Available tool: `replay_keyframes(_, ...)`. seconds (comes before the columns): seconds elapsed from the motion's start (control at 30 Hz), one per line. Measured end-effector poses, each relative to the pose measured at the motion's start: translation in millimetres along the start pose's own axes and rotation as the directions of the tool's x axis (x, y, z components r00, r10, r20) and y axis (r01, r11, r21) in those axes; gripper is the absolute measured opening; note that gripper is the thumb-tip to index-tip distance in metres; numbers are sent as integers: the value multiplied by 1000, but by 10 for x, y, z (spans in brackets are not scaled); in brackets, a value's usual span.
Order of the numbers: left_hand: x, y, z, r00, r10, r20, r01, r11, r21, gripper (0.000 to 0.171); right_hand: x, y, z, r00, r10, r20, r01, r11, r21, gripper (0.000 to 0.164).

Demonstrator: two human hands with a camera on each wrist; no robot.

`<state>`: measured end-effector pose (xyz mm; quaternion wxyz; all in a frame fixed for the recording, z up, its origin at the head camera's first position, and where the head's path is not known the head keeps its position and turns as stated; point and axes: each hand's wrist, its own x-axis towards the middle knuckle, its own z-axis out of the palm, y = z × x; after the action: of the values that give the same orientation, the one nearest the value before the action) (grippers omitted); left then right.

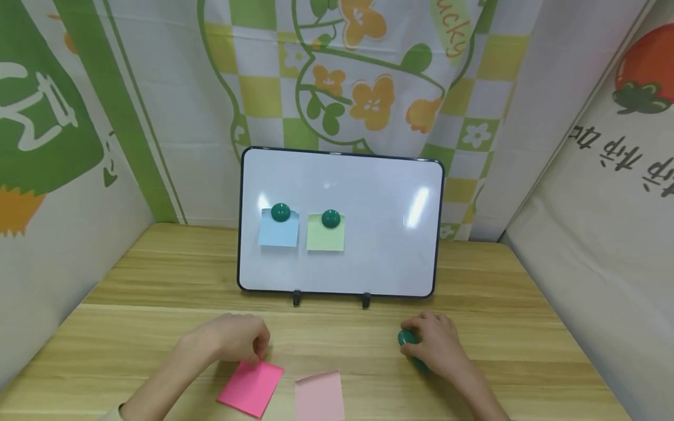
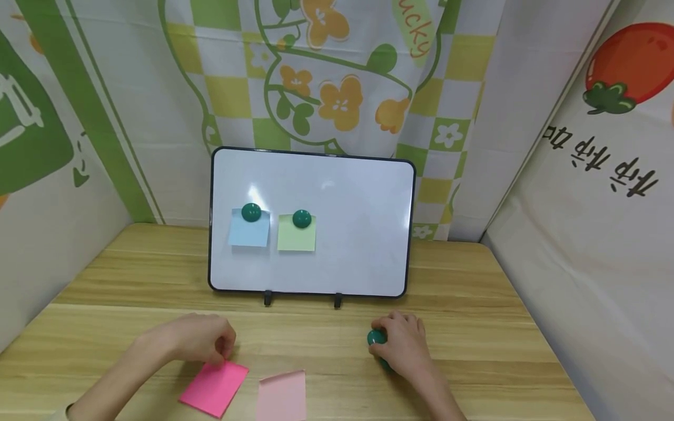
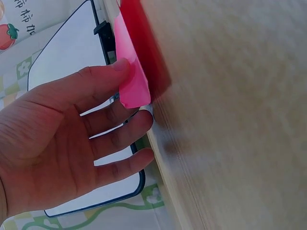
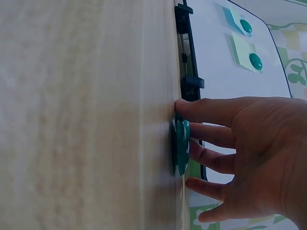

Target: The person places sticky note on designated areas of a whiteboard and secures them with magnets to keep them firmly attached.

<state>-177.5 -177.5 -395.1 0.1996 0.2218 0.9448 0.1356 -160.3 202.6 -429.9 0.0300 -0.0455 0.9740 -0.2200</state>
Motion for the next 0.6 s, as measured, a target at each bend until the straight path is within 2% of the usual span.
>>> replay_keyframes(0.3,8,-3,-17,1000,1,2,-1,1000,-9,18,10,13,9,1000,11,0,-11,1000,9,32)
replay_keyframes(0.6,45,-34,-46,998,54,-21,-54,999,-8,19,11,8,7,1000,14,-4,-14,1000,-9,30)
